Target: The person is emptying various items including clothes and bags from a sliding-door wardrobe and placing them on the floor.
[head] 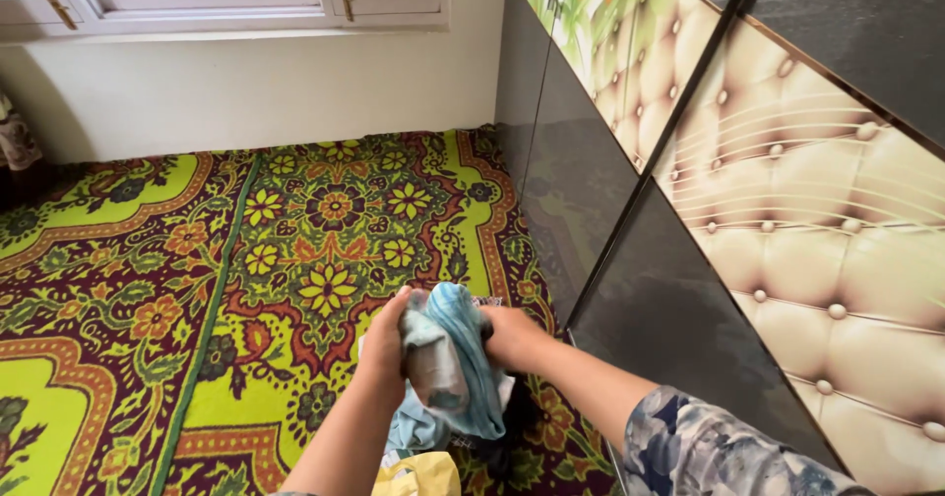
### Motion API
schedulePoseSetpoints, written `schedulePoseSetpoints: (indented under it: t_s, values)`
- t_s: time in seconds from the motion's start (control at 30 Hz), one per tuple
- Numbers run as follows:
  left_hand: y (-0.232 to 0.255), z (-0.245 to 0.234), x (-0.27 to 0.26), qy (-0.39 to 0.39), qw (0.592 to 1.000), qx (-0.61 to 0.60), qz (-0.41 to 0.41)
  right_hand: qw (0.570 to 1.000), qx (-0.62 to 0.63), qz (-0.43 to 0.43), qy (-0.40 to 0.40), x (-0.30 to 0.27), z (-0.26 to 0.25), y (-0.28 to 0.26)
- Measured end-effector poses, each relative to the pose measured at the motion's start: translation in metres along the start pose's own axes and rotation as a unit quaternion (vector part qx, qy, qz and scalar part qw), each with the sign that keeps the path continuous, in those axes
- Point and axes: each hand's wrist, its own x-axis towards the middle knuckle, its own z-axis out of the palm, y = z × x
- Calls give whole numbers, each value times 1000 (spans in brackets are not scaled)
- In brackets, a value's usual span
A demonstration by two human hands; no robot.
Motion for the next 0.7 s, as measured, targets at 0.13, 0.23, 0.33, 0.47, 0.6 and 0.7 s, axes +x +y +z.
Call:
schedulePoseSetpoints:
  t_s: [0.13, 0.23, 0.33, 0.47, 0.6, 0.7]
  values:
    - [-7, -39, 64, -20, 996, 37, 73, 994, -56, 65, 61, 2, -15, -12]
    - [3, -33, 72, 73, 989, 61, 115, 978, -72, 119, 157, 10, -21, 2]
    - [13, -28, 74, 71, 968, 107, 214, 962, -104, 143, 206, 14, -28, 18]
    - [22, -30, 82, -3, 969, 57, 241, 952, -83, 196, 221, 12, -50, 9]
    - [26, -27, 72, -82, 986, 23, 143, 947, 15, 200, 253, 13, -58, -1]
    - [8, -49, 103, 59, 988, 142, 0, 942, 120, 135, 284, 24, -50, -4]
